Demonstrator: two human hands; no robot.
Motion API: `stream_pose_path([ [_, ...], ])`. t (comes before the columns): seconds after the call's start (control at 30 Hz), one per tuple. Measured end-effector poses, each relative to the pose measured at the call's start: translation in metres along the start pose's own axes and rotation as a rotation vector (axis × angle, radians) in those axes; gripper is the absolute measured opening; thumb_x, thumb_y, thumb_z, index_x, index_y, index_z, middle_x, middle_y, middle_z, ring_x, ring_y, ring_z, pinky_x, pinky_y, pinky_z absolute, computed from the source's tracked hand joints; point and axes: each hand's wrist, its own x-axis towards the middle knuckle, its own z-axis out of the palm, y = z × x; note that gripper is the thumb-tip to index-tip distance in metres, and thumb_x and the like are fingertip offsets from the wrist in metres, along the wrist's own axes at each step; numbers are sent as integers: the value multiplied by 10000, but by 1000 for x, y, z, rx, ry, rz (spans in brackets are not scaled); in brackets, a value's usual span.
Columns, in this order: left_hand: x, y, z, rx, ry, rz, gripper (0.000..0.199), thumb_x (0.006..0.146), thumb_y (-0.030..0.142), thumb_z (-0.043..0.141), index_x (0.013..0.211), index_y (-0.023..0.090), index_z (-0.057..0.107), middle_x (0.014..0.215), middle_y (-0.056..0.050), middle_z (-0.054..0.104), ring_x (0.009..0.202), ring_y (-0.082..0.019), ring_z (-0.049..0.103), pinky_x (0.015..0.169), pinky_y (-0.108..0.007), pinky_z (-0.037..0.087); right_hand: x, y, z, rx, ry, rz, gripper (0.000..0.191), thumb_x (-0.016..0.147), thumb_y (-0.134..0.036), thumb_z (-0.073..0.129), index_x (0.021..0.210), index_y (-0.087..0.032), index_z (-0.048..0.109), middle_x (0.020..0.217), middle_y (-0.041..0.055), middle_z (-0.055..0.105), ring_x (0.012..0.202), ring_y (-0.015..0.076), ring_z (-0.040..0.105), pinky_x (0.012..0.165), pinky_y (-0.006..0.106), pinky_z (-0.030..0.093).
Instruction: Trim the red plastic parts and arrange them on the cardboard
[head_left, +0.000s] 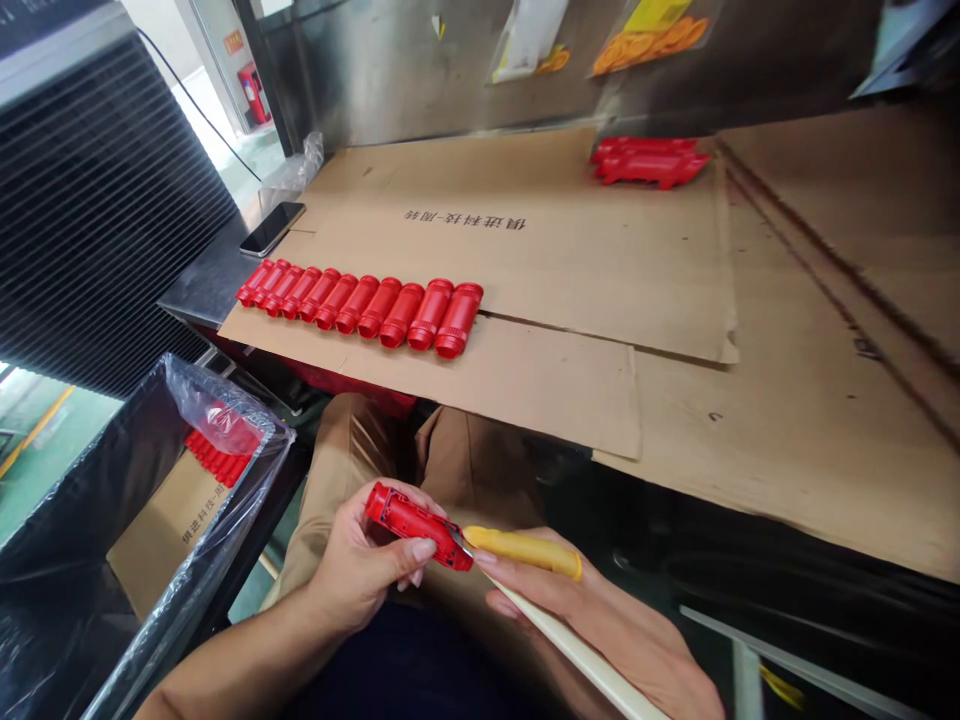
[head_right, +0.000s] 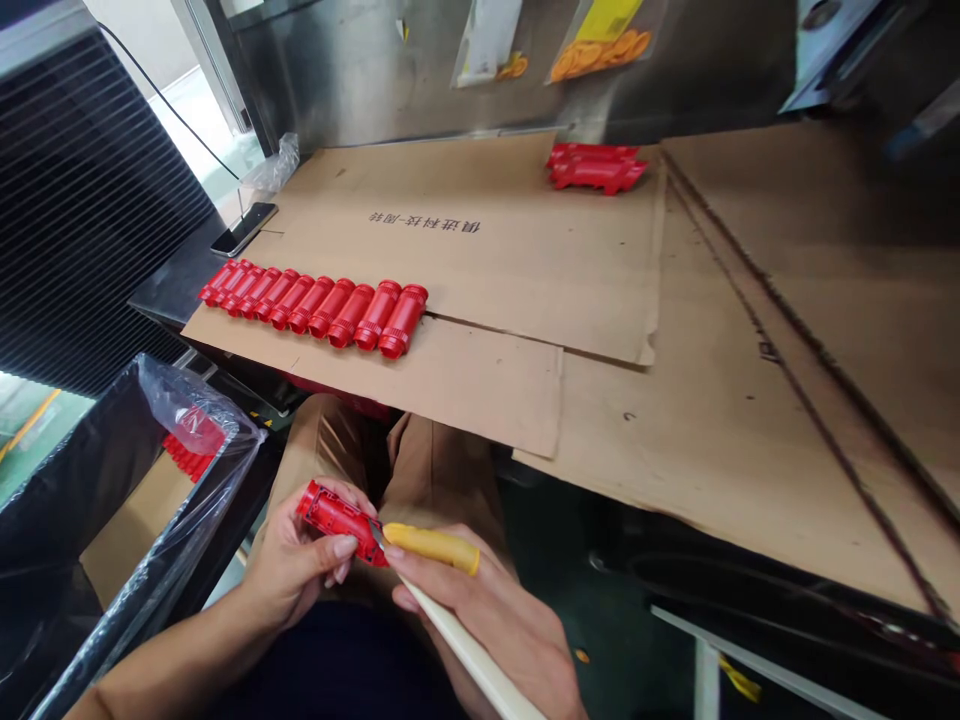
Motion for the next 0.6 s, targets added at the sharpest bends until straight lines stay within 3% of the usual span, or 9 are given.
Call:
stream_pose_path([
  [0.23, 0, 3, 1, -37, 23, -14, 374, 684, 279, 941, 937, 146, 700, 959, -66, 781, 453, -24, 529, 405, -145, 381, 0, 0, -2, -37, -30, 6, 495, 925, -131, 706, 1298, -456, 710, 1148, -31, 802, 965, 241, 794, 906, 339, 674],
  [0.4, -1, 6, 4, -35, 65, -8, 387, 678, 310, 943, 919, 138, 694, 919, -63, 764, 447, -23, 510, 407, -155, 367, -3, -1, 1, -81, 40, 9, 462, 915, -124, 700, 1266, -422, 731, 1133, -19, 809, 970, 253, 798, 931, 365, 673],
  [0.6, -2, 6, 4, -44, 91, -3, 413, 659, 327, 954, 908, 129, 690, 934, -70, 757, 449, -20, 509, 417, -160, 380, -3, -2, 0, -92, 20, 24, 368, 936, -169, 695, 1233, -382, 742, 1144, 7, 808, 968, 241, 801, 918, 335, 669],
])
